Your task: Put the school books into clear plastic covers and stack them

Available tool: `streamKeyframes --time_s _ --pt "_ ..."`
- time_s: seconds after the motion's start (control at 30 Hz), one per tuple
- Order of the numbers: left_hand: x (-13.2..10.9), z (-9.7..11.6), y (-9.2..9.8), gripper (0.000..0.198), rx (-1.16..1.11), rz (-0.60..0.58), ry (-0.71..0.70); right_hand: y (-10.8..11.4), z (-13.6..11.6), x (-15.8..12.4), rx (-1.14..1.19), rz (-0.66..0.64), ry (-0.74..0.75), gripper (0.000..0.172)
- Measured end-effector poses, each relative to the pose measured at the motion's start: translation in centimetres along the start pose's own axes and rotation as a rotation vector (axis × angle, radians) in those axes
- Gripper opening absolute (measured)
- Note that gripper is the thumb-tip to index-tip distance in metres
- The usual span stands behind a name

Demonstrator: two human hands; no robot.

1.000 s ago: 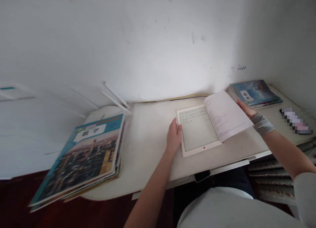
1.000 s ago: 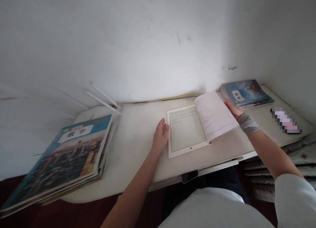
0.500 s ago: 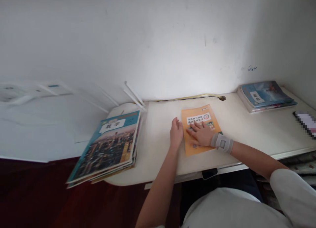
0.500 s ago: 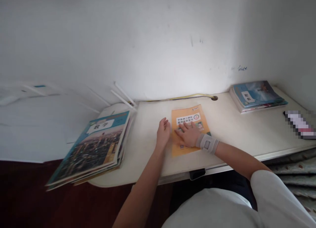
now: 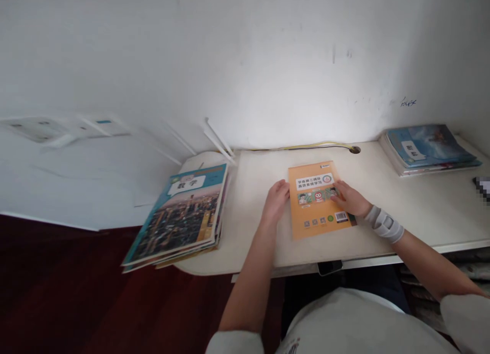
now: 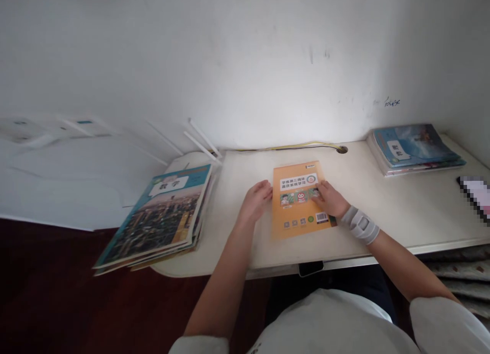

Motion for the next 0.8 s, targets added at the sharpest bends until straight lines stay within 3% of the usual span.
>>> streamKeyframes --time_s 0.07,0.17,0.23,0.3,0.4,0.5,0.6,0.67,0.8 --pt "0.3 0.9 0.2 0.014 -0.134 0.002 0.123 -0.2 0.2 -0.3 0.037 0.033 -0.005 0.044" --pt "0.6 2.3 -0.1 0.009 -0.135 -0.029 0.248 -0.2 0.0 -0.1 0.105 0.050 -0.010 0.042" --pt "0.4 2.9 -1.2 0.020 -0.132 -0.101 0.329 0.3 0.0 0.1 0.171 0.024 -0.040 0.044" --pt "-0.1 3.5 -3.3 0.039 -0.161 -0.207 0.332 1.2 0.1 0.3 0.274 -0.014 -0.082 0.047" --pt "-1.7 3.9 -7.8 0.059 -0.198 -0.375 0.210 3.7 0.5 0.1 0.569 -0.080 -0.153 0.055" --pt "-3.7 2.7 -12.8 0.060 -0.191 -0.521 0.219 6.7 1.1 -0.7 0.937 -0.129 -0.270 0.070" --pt "-5.4 0.2 -16.9 0.053 -0.306 -0.546 0.271 9.4 1.9 -2.1 1.114 -0.164 -0.350 0.081" --pt "-6.0 -1.4 -18.8 0.044 -0.420 -0.501 0.248 10.6 2.5 -3.1 1.114 -0.154 -0.394 0.073" --pt "-6.5 -3.1 -20.8 0.034 -0.570 -0.470 0.214 12.4 4.5 -4.6 1.082 -0.003 -0.431 0.039"
Point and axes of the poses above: each hand's wrist, its own x-axis towards the middle knuckle, its own y-axis out of the back of the hand, z = x × y, the point moved 2 cm from there along x, towards the middle knuckle, and after that the axes turned 13 degrees about -x, right-handed, at the moved point
